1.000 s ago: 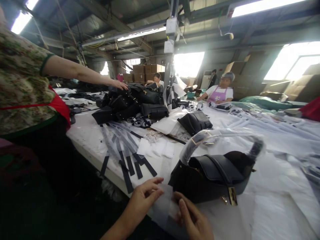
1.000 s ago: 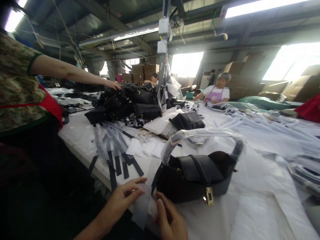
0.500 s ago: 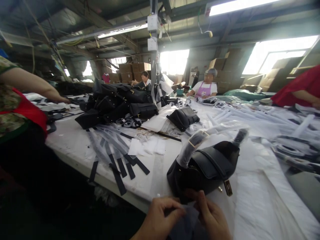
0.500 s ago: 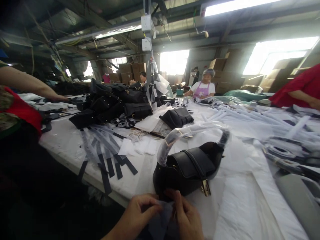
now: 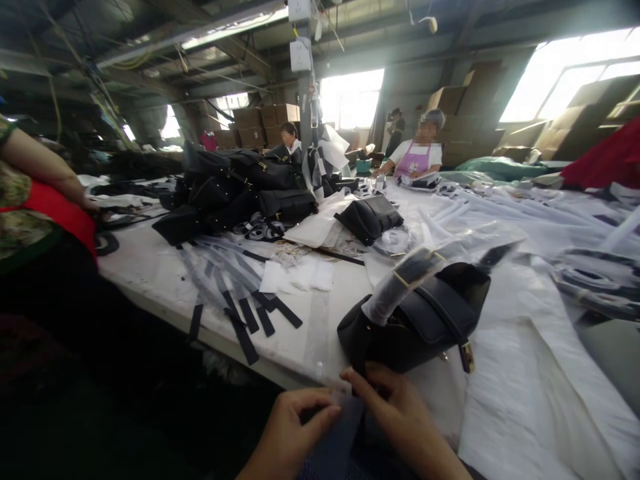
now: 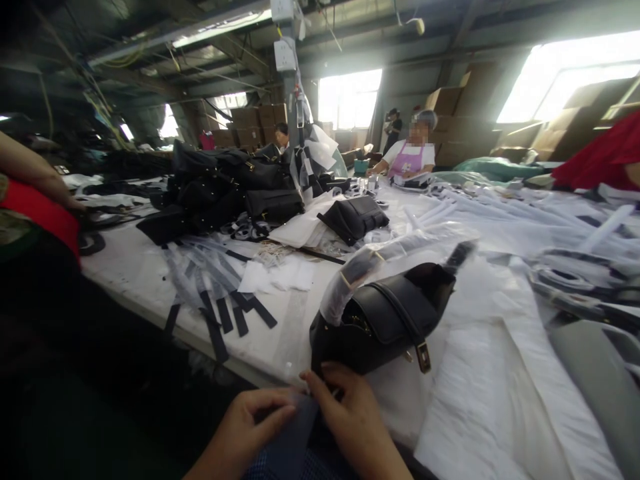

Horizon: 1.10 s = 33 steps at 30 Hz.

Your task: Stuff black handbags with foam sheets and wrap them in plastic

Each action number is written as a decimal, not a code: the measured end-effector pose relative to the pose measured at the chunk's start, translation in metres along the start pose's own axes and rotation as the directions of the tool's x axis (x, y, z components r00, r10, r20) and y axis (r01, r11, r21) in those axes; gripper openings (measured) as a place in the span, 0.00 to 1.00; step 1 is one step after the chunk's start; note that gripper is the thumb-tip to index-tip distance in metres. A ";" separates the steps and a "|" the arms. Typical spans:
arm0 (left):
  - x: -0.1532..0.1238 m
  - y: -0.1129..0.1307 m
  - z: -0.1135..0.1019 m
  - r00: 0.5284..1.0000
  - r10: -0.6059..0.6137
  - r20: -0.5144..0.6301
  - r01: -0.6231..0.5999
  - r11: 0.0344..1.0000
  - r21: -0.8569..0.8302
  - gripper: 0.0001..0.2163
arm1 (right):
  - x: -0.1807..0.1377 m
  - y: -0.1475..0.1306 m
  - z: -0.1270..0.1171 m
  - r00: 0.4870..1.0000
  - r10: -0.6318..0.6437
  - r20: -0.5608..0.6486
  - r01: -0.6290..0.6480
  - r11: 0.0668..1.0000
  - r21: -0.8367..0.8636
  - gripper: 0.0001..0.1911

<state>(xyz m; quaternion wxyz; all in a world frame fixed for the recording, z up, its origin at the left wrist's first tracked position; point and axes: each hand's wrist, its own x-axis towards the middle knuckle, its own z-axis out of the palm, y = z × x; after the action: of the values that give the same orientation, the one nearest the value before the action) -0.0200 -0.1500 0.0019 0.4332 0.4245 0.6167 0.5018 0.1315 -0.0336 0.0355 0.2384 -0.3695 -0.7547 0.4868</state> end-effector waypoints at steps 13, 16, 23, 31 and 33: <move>-0.036 -0.015 -0.020 0.968 -0.218 -0.121 0.201 0.969 -0.144 0.15 | -0.002 0.004 0.017 1.000 0.001 -0.022 0.005 0.974 0.228 0.17; -0.039 -0.018 -0.022 0.970 -0.214 -0.117 0.198 0.971 -0.134 0.15 | -0.004 -0.001 0.021 0.997 -0.005 -0.079 0.026 0.966 0.259 0.17; -0.036 -0.017 -0.019 0.966 -0.234 -0.110 0.220 0.967 -0.127 0.16 | -0.005 -0.003 0.031 0.989 -0.028 -0.143 0.069 0.953 0.294 0.14; -0.033 -0.011 -0.015 0.963 -0.262 -0.065 0.244 0.948 -0.203 0.15 | -0.007 -0.002 0.031 0.993 -0.053 -0.110 0.082 0.957 0.278 0.13; -0.033 -0.008 -0.014 0.960 -0.275 -0.054 0.256 0.938 -0.236 0.15 | -0.006 0.001 0.031 0.993 -0.062 -0.096 0.086 0.960 0.266 0.13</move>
<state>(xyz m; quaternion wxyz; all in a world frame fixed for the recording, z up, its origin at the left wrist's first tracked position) -0.0258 -0.1861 -0.0010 0.5154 0.2630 0.6253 0.5237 0.1136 -0.0553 0.0220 0.3370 -0.3258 -0.6838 0.5592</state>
